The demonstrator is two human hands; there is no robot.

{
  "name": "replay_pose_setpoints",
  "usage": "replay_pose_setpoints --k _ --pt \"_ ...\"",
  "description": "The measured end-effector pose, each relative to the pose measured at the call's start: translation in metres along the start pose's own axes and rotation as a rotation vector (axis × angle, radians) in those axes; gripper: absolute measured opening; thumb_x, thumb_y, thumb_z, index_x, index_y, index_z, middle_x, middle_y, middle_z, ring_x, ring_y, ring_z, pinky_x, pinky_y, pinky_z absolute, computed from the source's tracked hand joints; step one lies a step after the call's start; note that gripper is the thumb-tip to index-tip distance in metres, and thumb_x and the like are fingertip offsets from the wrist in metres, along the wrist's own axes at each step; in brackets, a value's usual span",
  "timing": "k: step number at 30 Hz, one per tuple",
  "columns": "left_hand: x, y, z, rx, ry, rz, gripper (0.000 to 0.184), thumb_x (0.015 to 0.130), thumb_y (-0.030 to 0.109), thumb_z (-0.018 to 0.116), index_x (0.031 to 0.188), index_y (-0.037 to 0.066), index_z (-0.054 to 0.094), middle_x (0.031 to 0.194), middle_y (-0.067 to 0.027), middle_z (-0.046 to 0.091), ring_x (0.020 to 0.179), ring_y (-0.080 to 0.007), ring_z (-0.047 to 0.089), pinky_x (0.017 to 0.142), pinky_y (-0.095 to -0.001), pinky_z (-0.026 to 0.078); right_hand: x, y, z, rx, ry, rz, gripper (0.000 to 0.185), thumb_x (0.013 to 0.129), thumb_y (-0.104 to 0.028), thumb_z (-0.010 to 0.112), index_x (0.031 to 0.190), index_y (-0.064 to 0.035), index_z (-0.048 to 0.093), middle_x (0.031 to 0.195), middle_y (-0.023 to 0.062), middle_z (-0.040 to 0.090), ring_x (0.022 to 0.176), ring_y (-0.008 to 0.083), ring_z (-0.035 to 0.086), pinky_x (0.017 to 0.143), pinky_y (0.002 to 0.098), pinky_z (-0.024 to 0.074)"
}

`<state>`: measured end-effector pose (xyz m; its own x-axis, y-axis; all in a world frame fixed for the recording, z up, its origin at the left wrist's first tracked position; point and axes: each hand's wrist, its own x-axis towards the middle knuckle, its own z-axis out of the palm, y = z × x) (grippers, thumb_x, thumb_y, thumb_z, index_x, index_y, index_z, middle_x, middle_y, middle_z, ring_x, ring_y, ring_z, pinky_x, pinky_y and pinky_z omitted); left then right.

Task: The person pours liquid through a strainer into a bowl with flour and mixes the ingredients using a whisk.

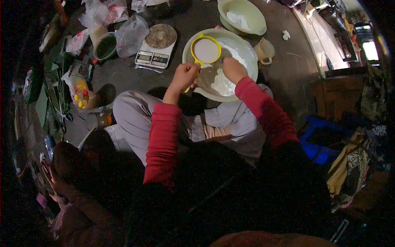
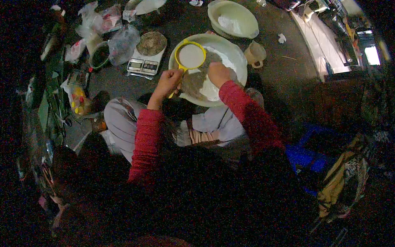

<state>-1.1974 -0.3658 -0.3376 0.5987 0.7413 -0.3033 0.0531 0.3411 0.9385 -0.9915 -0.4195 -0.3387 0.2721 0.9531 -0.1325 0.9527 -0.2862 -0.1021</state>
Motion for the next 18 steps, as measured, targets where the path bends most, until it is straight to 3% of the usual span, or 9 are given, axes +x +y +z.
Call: replay_pose_setpoints --k 8,12,18 --pt "0.002 -0.003 0.000 -0.023 -0.028 -0.017 0.032 0.085 0.030 0.051 0.069 0.002 0.055 0.047 -0.0032 0.048 0.034 -0.0092 0.041 0.034 -0.0230 0.033 -0.058 0.003 0.003 -0.086 -0.149 -0.145 0.019 0.077 -0.012 0.042 0.084 -0.0025 0.058 0.077 0.0204 0.060 0.072 0.0354 0.061 0.062 0.0455 0.0474" --pt "-0.003 0.003 -0.001 -0.007 0.010 0.031 0.032 0.085 0.029 0.051 0.070 0.002 0.056 0.048 -0.0034 0.048 0.033 -0.0092 0.041 0.034 -0.0226 0.032 -0.074 0.007 -0.026 -0.094 -0.110 -0.231 0.019 0.076 -0.013 0.044 0.084 -0.0032 0.058 0.074 0.0197 0.060 0.070 0.0349 0.060 0.061 0.0444 0.0480" --pt "-0.001 -0.001 0.001 0.039 -0.004 -0.036 0.031 0.084 0.029 0.051 0.072 0.001 0.057 0.048 -0.0035 0.049 0.035 -0.0091 0.042 0.034 -0.0235 0.033 -0.063 0.035 -0.054 -0.384 -0.045 -0.267 0.017 0.076 -0.009 0.046 0.085 -0.0018 0.059 0.071 0.0154 0.061 0.067 0.0294 0.062 0.058 0.0396 0.0491"
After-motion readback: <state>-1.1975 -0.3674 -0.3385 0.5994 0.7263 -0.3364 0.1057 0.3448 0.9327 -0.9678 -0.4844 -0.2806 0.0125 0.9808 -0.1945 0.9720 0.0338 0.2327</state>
